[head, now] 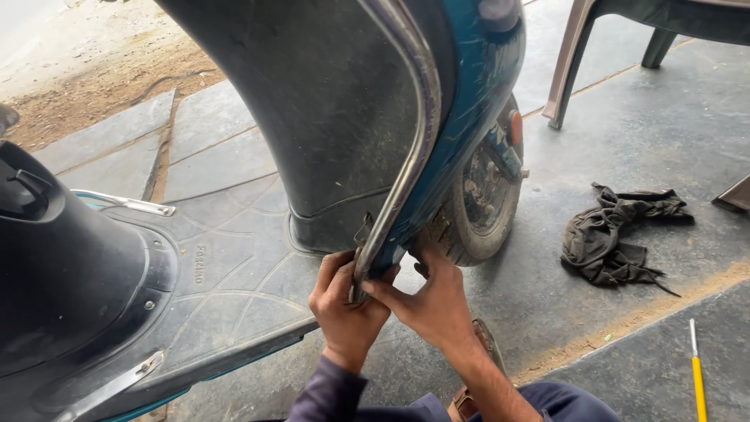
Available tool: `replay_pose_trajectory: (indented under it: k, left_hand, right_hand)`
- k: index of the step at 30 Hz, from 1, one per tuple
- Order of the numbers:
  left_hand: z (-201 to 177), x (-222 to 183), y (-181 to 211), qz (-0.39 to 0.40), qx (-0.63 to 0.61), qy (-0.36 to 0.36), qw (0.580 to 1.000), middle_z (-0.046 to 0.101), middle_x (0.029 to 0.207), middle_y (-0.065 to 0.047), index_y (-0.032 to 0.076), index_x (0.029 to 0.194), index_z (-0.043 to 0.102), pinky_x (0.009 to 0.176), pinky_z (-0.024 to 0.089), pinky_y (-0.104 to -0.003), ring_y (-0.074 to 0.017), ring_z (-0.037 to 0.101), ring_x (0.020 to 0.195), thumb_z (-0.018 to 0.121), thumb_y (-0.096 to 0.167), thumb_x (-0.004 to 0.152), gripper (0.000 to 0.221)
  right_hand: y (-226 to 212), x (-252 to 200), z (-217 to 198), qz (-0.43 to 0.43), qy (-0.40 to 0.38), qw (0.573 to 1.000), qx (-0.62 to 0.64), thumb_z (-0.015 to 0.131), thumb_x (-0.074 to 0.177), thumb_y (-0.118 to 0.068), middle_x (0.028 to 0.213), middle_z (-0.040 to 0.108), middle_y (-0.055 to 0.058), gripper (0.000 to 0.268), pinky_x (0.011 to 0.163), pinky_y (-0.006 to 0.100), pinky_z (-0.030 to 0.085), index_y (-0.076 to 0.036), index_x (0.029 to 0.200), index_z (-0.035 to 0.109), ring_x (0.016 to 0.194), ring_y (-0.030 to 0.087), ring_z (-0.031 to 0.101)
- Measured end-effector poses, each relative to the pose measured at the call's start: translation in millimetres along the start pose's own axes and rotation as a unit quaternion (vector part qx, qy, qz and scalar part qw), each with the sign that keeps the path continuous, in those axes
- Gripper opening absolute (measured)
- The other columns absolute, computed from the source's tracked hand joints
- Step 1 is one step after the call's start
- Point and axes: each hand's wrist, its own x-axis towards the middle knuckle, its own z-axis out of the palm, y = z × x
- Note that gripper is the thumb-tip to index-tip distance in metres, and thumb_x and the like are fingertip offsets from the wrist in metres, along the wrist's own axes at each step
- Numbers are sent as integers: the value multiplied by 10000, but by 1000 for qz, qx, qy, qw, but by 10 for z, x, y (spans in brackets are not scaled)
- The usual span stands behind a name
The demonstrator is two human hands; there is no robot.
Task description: Repairing and adjusting the plastic bodywork and metal trim of a Yamaha scooter.
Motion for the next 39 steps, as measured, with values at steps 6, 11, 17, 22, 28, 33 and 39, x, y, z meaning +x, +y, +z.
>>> replay_pose_trajectory:
  k: [6,11,17,22,28,33,39]
  left_hand:
    - [-644,461,-425,-124,-358,-326,866,584,1306,-116,17,1221,705,946,587,-339,-226,627,1194,838,153,731,526]
    - [-542,795,-685,-115,-191,-385,896,710,1249,-112,42,1199,742,1026,570,-343,-236,704,1176,795,423,828,534]
    - [-419,1164,-523,198,106,-296,929,596,1292,-79,125,1252,707,1082,480,-416,-232,566,1254,798,691,710,789]
    - [-148,1466,-157,560,207,-148,789,346,1621,12,396,1411,475,1313,101,-511,-254,301,1505,731,673,855,672]
    - [205,1574,224,807,208,-94,544,411,1654,27,239,1551,598,1369,-15,-487,-130,281,1549,385,605,1164,574]
    - [175,1669,406,833,222,-196,468,805,1018,-17,123,839,805,1218,319,-399,-210,670,1195,638,295,953,265]
    - [73,1559,233,803,169,-226,524,782,1130,-3,149,929,815,1170,397,-382,-212,646,1221,693,266,909,169]
  right_hand:
    - [276,-77,93,-85,32,995,-43,846,786,-233,1300,674,251,741,961,468,591,36,1403,536,1243,366,673]
    - [234,-121,263,-152,70,982,-87,888,726,-232,1329,585,284,981,974,500,545,69,1492,355,1254,403,619]
    - [257,-33,407,-128,138,981,-57,909,742,-245,1286,650,227,871,1016,446,565,33,1418,435,1222,357,678]
    - [685,-69,522,-121,161,978,-57,917,751,-267,1200,703,182,739,899,372,645,19,1321,543,1097,305,747]
    - [818,-59,549,-53,137,988,-43,926,779,-414,903,787,64,591,652,262,611,-17,1119,649,796,171,815]
    - [582,38,517,-84,230,968,-61,920,713,-436,899,750,151,882,618,284,633,86,1326,561,798,228,788]
    - [494,-7,564,-77,269,959,-46,860,798,-313,1143,741,233,835,795,336,666,112,1427,511,1001,291,779]
